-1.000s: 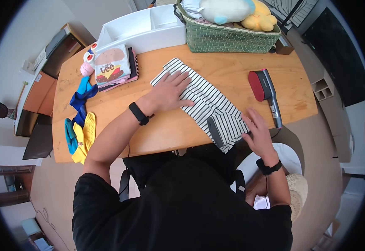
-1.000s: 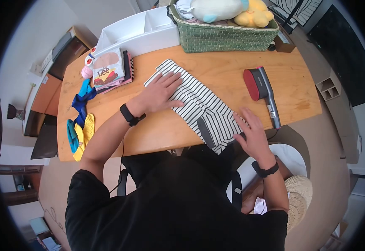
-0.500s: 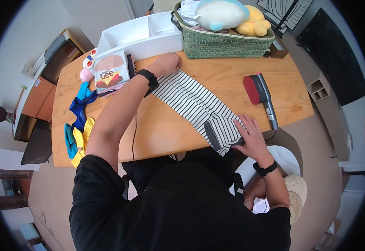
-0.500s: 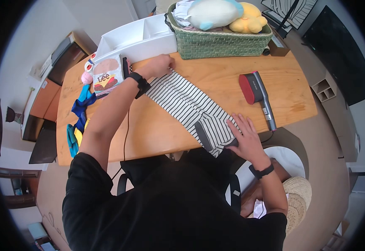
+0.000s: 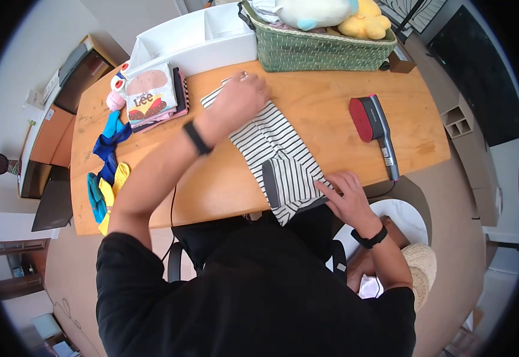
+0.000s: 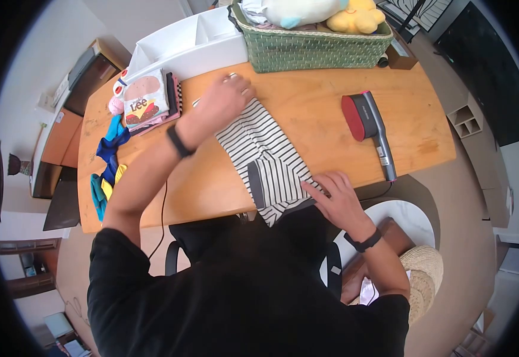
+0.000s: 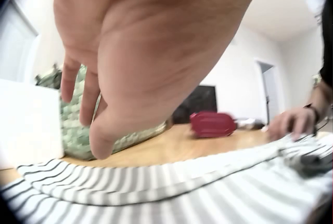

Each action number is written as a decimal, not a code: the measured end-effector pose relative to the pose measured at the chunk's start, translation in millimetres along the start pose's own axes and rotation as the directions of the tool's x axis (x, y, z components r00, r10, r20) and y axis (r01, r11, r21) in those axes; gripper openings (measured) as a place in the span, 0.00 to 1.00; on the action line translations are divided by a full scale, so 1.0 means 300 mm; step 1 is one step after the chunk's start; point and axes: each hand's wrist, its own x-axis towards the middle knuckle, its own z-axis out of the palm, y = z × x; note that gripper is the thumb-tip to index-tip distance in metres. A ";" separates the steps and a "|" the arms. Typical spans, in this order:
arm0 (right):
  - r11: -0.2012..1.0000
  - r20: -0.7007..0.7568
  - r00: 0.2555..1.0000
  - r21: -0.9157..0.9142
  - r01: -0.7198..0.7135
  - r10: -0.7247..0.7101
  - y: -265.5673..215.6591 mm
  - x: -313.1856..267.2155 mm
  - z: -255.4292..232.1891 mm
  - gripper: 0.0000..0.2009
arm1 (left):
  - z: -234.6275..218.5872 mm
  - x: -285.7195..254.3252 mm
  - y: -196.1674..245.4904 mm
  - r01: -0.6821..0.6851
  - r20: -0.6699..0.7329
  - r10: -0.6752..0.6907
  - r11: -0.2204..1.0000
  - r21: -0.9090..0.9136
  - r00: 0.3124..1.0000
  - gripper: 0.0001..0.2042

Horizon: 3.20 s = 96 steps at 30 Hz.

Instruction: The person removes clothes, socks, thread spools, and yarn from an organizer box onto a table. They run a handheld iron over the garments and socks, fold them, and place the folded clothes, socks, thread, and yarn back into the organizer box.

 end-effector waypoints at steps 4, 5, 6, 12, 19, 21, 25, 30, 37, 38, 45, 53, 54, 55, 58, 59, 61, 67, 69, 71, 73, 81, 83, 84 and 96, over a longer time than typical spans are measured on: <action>0.997 0.026 0.999 0.068 -0.035 0.033 0.002 0.027 -0.005 0.43 | -0.269 -0.356 0.304 -0.233 -0.072 0.222 0.936 -0.265 0.972 0.28; 0.998 0.016 1.000 0.065 -0.007 0.006 0.002 0.042 -0.007 0.42 | -0.282 -0.403 0.360 -0.233 -0.070 0.222 0.936 -0.264 0.973 0.28; 0.998 0.017 1.000 0.067 -0.006 0.005 0.003 0.056 -0.002 0.42 | -0.278 -0.440 0.419 -0.190 -0.060 0.181 0.920 -0.344 0.982 0.29; 0.989 0.055 0.988 0.018 0.144 -0.145 -0.009 0.085 0.042 0.36 | -0.093 -0.492 0.625 -0.037 -0.111 -0.003 0.930 -0.365 0.994 0.31; 0.954 -0.005 0.959 0.098 0.284 -0.284 -0.124 0.079 0.059 0.22 | -0.130 -0.682 0.514 -0.126 -0.230 0.008 0.856 -0.502 0.973 0.25; 0.939 -0.018 0.947 0.126 0.320 -0.320 -0.190 0.107 0.085 0.17 | -0.138 -0.761 0.484 -0.114 -0.225 -0.010 0.838 -0.533 0.974 0.24; 0.891 -0.146 0.925 0.250 0.378 -0.352 -0.272 0.189 0.166 0.16 | -0.134 -0.843 0.445 -0.115 -0.231 -0.058 0.737 -0.666 0.971 0.21; 0.795 -0.132 0.990 0.606 0.038 0.053 -0.306 0.226 0.174 0.19 | -0.097 -0.842 0.410 0.033 -0.088 -0.344 0.329 -0.944 0.935 0.19; 0.414 0.047 0.848 0.857 -0.305 0.528 -0.235 0.456 0.234 0.09 | -0.030 -0.692 0.311 0.352 0.414 -0.532 -0.219 -0.910 0.739 0.15; 0.393 0.008 0.837 0.880 -0.266 0.547 -0.210 0.486 0.258 0.11 | -0.010 -0.674 0.290 0.347 0.466 -0.488 -0.318 -0.883 0.738 0.19; 0.625 0.185 0.820 0.563 -0.540 0.542 -0.111 0.577 0.225 0.10 | 0.022 -0.613 0.210 0.622 0.540 -0.501 -0.006 -0.783 0.676 0.18; 0.709 0.093 0.818 0.450 -0.543 0.567 -0.136 0.589 0.175 0.16 | -0.069 -0.583 0.201 0.678 0.402 -0.610 0.324 -0.660 0.683 0.20; 0.744 0.043 0.820 0.393 -0.540 0.571 -0.139 0.584 0.167 0.18 | -0.092 -0.581 0.202 0.723 0.411 -0.633 0.370 -0.583 0.656 0.22; 0.743 0.042 0.817 0.393 -0.542 0.575 -0.143 0.567 0.153 0.18 | -0.093 -0.594 0.212 0.720 0.411 -0.630 0.372 -0.585 0.659 0.22; 0.883 -0.172 0.905 0.350 -0.313 0.389 -0.176 0.484 0.085 0.29 | -0.124 -0.695 0.231 0.384 -0.051 -0.529 0.676 -0.628 0.847 0.42; 0.961 -0.115 0.976 0.229 -0.156 0.186 -0.198 0.456 0.053 0.34 | -0.150 -0.705 0.246 0.386 -0.050 -0.530 0.675 -0.628 0.846 0.42; 0.993 -0.030 0.999 0.118 0.025 -0.021 -0.225 0.430 0.050 0.38 | -0.186 -0.708 0.275 0.207 -0.101 -0.330 0.774 -0.598 0.939 0.44; 0.992 0.064 0.997 0.116 0.038 -0.045 -0.216 0.438 0.146 0.37 | -0.103 -0.673 0.276 0.151 0.006 -0.162 0.906 -0.395 0.987 0.41; 0.997 0.029 0.998 0.066 0.047 -0.049 -0.222 0.447 0.156 0.35 | -0.082 -0.660 0.278 0.133 0.018 -0.134 0.944 -0.302 0.991 0.39; 0.997 0.016 0.997 0.016 0.078 -0.078 -0.209 0.444 0.181 0.33 | -0.055 -0.646 0.283 0.085 -0.063 -0.092 0.990 -0.112 0.994 0.34; 0.994 0.006 0.995 -0.037 0.103 -0.103 -0.210 0.423 0.182 0.31 | -0.077 -0.665 0.297 0.066 -0.072 -0.081 0.979 -0.192 0.994 0.33; 0.971 -0.130 0.982 0.181 0.157 -0.135 -0.331 0.269 0.150 0.24 | -0.216 -0.819 0.373 0.030 -0.081 -0.103 0.776 -0.630 0.991 0.29; 0.946 -0.065 0.997 0.324 -0.011 0.034 -0.326 0.297 0.101 0.21 | -0.221 -0.805 0.319 0.099 -0.014 -0.158 0.678 -0.728 0.987 0.24; 0.877 0.020 0.981 0.445 -0.180 0.192 -0.314 0.323 0.082 0.17 | -0.232 -0.793 0.280 0.224 0.118 -0.217 0.575 -0.787 0.969 0.22; 0.517 0.255 0.786 0.633 -0.576 0.564 0.083 0.711 0.301 0.16 | 0.099 -0.556 -0.006 0.515 0.576 -0.450 -0.263 -0.816 0.683 0.15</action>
